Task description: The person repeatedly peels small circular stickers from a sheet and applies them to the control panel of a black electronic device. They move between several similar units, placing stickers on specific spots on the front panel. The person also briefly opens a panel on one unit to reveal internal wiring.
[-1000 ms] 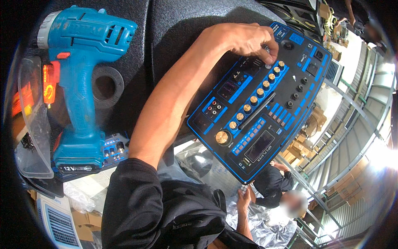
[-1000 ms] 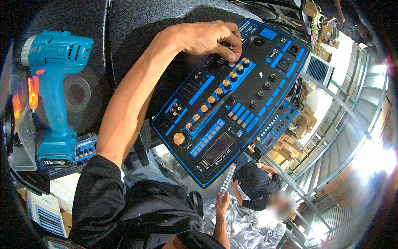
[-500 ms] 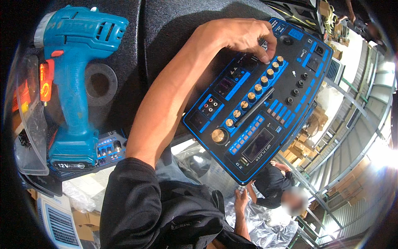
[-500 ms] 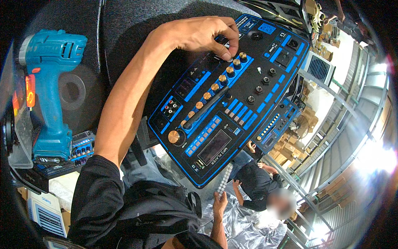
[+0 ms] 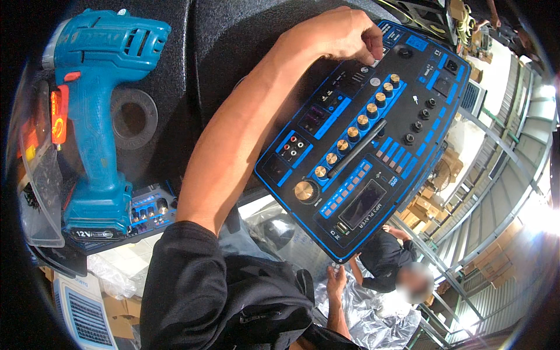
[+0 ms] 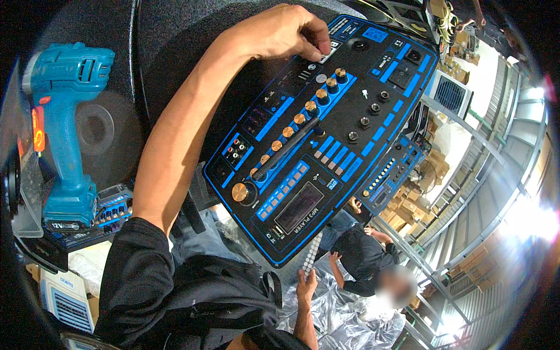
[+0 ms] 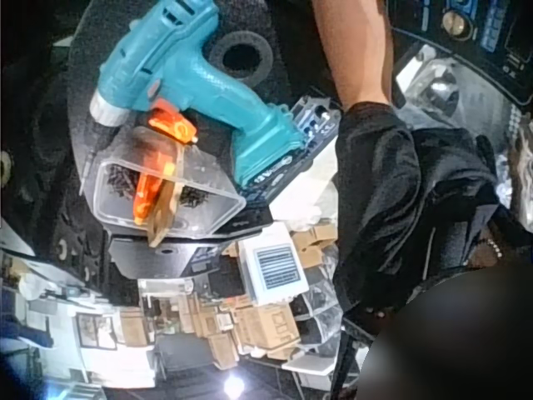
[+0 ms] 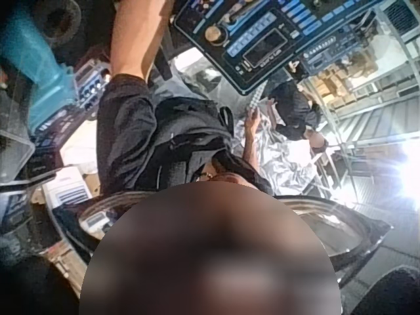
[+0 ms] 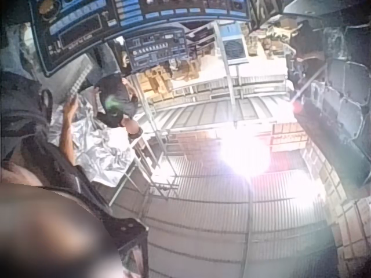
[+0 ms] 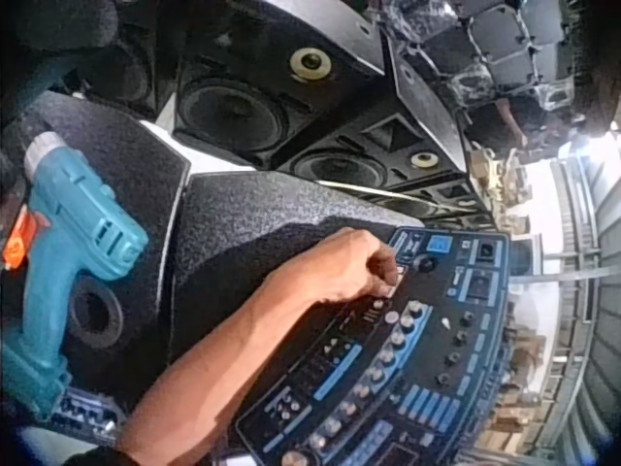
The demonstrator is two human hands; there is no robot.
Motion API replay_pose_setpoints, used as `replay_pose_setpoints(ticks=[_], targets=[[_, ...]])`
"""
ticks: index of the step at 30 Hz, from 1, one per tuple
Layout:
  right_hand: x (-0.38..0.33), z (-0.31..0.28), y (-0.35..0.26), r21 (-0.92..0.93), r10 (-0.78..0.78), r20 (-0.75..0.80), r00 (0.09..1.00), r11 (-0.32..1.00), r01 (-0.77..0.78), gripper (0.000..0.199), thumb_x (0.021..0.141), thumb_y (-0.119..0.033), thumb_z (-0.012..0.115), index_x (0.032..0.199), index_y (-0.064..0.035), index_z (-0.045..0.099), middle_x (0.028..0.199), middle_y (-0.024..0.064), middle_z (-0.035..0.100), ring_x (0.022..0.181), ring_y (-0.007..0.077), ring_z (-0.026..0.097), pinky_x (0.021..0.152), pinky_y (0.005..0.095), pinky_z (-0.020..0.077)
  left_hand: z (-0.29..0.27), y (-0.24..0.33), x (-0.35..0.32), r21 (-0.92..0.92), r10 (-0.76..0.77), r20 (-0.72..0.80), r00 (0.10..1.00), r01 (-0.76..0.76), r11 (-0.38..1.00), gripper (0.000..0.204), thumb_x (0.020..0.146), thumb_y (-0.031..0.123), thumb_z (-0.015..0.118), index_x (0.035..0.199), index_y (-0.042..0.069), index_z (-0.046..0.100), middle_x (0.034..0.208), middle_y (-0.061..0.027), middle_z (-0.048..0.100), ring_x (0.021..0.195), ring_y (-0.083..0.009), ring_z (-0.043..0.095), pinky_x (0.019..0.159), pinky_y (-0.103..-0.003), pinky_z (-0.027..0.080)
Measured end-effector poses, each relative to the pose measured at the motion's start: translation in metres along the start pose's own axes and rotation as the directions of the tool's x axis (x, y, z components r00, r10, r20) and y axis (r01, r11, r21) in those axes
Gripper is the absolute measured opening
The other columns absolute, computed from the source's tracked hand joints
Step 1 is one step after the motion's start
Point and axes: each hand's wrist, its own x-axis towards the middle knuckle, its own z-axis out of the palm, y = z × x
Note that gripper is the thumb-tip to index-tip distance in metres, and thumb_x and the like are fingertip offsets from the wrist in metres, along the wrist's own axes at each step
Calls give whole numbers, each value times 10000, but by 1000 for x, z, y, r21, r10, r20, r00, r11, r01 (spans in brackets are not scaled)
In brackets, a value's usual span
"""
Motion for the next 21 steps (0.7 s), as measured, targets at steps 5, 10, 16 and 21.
replay_pose_setpoints(ticks=[5, 10, 16, 21], targets=[[1, 1, -1, 11, -18, 34, 999, 1000, 18, 257, 884, -182, 685, 1045, -12, 578, 852, 29, 603, 764, 116, 521, 683, 284, 435, -5, 17, -11, 67, -68, 2, 998, 68, 995, 365, 650, 316, 865, 934, 117, 752, 862, -57, 727, 827, -200, 678, 750, -339, 525], [1, 4, 9, 7, -15, 44, 999, 1000, 15, 237, 886, -187, 681, 1001, -14, 567, 836, 24, 593, 769, 109, 521, 684, 281, 438, -6, 10, -2, 3, -95, 39, 995, 95, 996, 400, 607, 316, 881, 883, 65, 736, 823, -74, 720, 774, -202, 671, 711, -342, 514], [-2, 14, 20, 31, -90, -4, 996, 995, 90, 329, 899, -311, 675, 954, -7, 562, 736, 77, 604, 680, 142, 533, 640, 320, 447, -13, 26, -10, 142, -83, 52, 995, 75, 987, 423, 654, 382, 844, 927, 77, 737, 802, -77, 703, 790, -215, 655, 733, -368, 489], [-3, 22, 32, 114, -69, -31, 997, 991, 72, 221, 880, -169, 701, 1012, -24, 598, 814, 47, 640, 754, 116, 566, 685, 285, 463, -10, 15, 3, 232, 14, 78, 997, -32, 972, 316, 746, 336, 797, 927, 81, 749, 871, -87, 732, 828, -190, 674, 799, -345, 501]])
